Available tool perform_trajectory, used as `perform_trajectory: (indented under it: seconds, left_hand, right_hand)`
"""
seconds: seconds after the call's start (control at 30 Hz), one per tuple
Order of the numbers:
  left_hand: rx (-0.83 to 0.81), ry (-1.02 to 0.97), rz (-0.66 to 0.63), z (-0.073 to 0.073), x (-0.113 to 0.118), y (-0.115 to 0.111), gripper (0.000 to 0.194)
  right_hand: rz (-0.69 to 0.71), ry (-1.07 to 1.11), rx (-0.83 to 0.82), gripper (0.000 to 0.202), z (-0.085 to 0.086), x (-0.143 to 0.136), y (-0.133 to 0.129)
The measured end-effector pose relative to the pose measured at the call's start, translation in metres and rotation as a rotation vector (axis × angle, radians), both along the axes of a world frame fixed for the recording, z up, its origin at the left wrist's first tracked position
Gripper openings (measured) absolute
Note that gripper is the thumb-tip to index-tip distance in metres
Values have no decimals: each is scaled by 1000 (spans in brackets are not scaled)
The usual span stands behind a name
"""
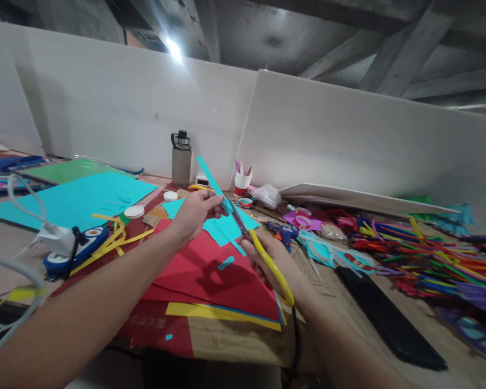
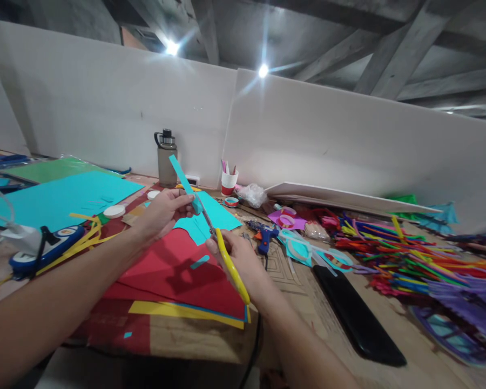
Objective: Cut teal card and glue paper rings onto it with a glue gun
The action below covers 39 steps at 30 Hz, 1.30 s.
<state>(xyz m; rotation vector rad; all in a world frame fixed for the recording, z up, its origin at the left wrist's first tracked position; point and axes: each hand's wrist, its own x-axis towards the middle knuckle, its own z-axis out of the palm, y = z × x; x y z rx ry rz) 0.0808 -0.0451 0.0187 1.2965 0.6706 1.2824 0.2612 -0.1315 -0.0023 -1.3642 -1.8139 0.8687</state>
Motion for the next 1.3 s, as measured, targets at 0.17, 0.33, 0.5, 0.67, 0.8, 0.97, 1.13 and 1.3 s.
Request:
perform_trajectory:
  seconds: [0.17,0.33,0.5,0.67,0.8,0.97,1.13,1.3]
  left_hand:
    - [3,17,-3,1,0,-2,16]
    - [-8,1,-17,3,2,-4,17]
    - [-2,8,-14,2,1,-2,16]
    - [44,54,22,1,0,-1,19]
    - [69,77,47,2,1,-3,17]
    - [72,76,55,2,1,-3,16]
    - [77,71,58,1,1,-2,17]
    - [73,56,41,0,0,-2,17]
  right_hand:
    - [27,21,-26,37,1,1,0]
    - [33,17,-21,37,-1,1,1]
    - [50,25,-6,37,-3,1,2]
    - [75,23,-23,36,-1,2,2]
    - [79,18,-33,37,1,2,2]
    - [61,30,-21,37,2,1,2]
    - [63,27,-15,36,3,1,1]
    - [53,37,-32,37,2,1,1]
